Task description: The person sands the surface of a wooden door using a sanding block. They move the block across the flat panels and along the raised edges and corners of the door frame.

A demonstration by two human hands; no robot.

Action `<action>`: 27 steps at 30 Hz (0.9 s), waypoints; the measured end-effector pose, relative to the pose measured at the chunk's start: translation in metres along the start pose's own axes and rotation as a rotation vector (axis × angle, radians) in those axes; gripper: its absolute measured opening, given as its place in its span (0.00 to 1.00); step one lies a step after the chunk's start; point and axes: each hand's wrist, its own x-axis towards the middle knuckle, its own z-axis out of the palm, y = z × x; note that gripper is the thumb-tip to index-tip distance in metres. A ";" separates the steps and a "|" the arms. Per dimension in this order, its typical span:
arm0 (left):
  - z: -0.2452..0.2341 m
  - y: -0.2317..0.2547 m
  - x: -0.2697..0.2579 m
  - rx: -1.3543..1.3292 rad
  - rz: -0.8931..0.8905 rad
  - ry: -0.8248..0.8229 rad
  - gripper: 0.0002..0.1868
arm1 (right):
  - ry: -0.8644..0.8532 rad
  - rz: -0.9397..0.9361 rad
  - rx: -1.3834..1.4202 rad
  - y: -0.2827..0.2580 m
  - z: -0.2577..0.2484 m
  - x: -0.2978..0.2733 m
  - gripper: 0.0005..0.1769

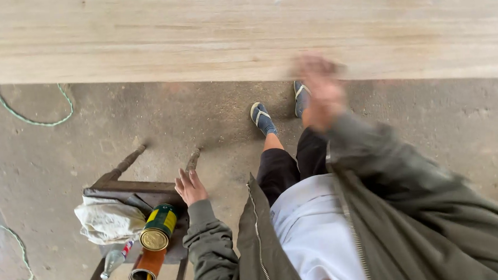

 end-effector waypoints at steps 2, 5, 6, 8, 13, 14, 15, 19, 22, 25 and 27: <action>-0.009 0.022 -0.011 -0.088 0.141 0.070 0.31 | -0.093 0.000 1.867 0.045 -0.094 0.075 0.27; -0.035 0.084 -0.021 -0.189 0.402 0.235 0.37 | 0.322 -0.216 2.052 0.033 -0.145 0.136 0.27; -0.049 0.118 -0.034 -0.180 0.424 0.228 0.37 | 0.311 -0.189 2.046 0.026 -0.147 0.135 0.27; -0.076 0.186 -0.064 -0.161 0.701 0.444 0.27 | 0.420 0.070 2.084 0.013 -0.149 0.135 0.27; -0.075 0.276 -0.026 0.058 1.043 0.608 0.25 | 0.212 0.259 2.067 0.014 0.015 0.024 0.26; -0.073 0.293 -0.021 0.094 1.015 0.579 0.27 | 0.129 0.327 1.915 0.006 0.052 -0.004 0.28; -0.062 0.304 -0.015 0.098 1.028 0.572 0.27 | 0.120 0.340 1.910 0.013 0.092 -0.029 0.28; -0.038 0.333 -0.006 0.476 0.746 0.708 0.38 | -0.194 0.836 2.050 0.035 0.206 -0.102 0.20; -0.036 0.334 -0.011 0.444 0.754 0.746 0.36 | -0.360 0.889 1.764 0.037 0.192 -0.086 0.18; -0.034 0.336 -0.007 0.445 0.772 0.791 0.36 | -0.209 0.710 1.730 -0.046 0.091 0.045 0.18; -0.035 0.327 -0.010 0.460 0.774 0.825 0.36 | -0.075 0.512 1.940 -0.032 0.016 0.073 0.20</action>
